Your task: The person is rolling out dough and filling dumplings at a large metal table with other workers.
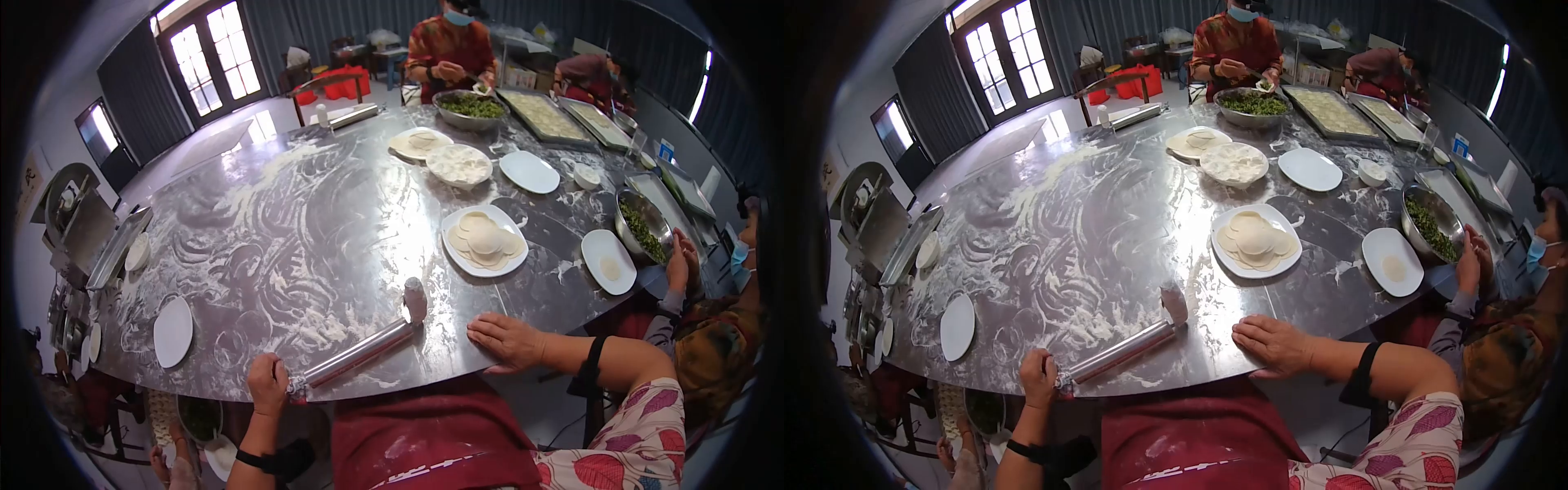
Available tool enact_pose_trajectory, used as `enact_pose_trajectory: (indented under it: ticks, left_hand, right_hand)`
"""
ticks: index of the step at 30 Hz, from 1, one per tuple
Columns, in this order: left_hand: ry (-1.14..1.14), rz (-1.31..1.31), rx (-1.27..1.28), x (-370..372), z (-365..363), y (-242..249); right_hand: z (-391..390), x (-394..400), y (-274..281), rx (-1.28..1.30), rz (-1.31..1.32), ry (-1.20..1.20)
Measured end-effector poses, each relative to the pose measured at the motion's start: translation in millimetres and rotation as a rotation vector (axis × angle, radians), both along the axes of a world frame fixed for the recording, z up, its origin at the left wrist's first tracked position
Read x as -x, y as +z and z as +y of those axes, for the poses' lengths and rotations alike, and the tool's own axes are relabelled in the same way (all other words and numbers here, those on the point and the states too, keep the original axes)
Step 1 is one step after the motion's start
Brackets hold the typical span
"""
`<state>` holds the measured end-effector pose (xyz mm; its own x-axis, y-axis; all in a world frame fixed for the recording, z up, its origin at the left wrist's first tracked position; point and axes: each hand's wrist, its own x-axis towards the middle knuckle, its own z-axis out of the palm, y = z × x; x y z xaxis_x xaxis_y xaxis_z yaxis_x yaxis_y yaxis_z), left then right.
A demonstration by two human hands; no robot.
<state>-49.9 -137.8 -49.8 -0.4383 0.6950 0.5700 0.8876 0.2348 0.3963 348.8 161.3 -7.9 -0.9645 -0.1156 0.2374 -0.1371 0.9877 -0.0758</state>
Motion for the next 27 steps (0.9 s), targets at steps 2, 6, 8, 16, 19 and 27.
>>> enact_pose_trajectory:
  ticks: [2, 6, 8, 16, 19, 27]
  left_hand:
    - [-0.028, 0.015, 0.011, 0.7, -0.7, 0.5]
    - [-0.040, 0.034, 0.040, -0.8, 0.3, 5.7]
    - [-0.029, 0.034, 0.041, -2.9, -1.2, 6.8]
    - [0.007, -0.031, -0.011, -4.7, -0.1, 5.0]
    - [0.016, -0.052, -0.041, -3.3, 0.6, 2.8]
    - [0.069, -0.070, -0.093, -3.2, -1.1, 3.4]
  right_hand:
    - [0.6, 0.0, 1.4, 0.001, -0.005, -0.002]
    - [1.7, -0.1, 0.0, -0.015, 0.000, -0.006]
    - [1.0, 0.4, -2.0, -0.009, 0.003, -0.005]
    - [0.5, 1.4, -1.3, 0.007, -0.036, -0.025]
    - [0.5, 1.2, -2.6, 0.003, -0.034, -0.032]
    - [-3.7, 6.3, 4.0, -0.031, -0.004, -0.024]
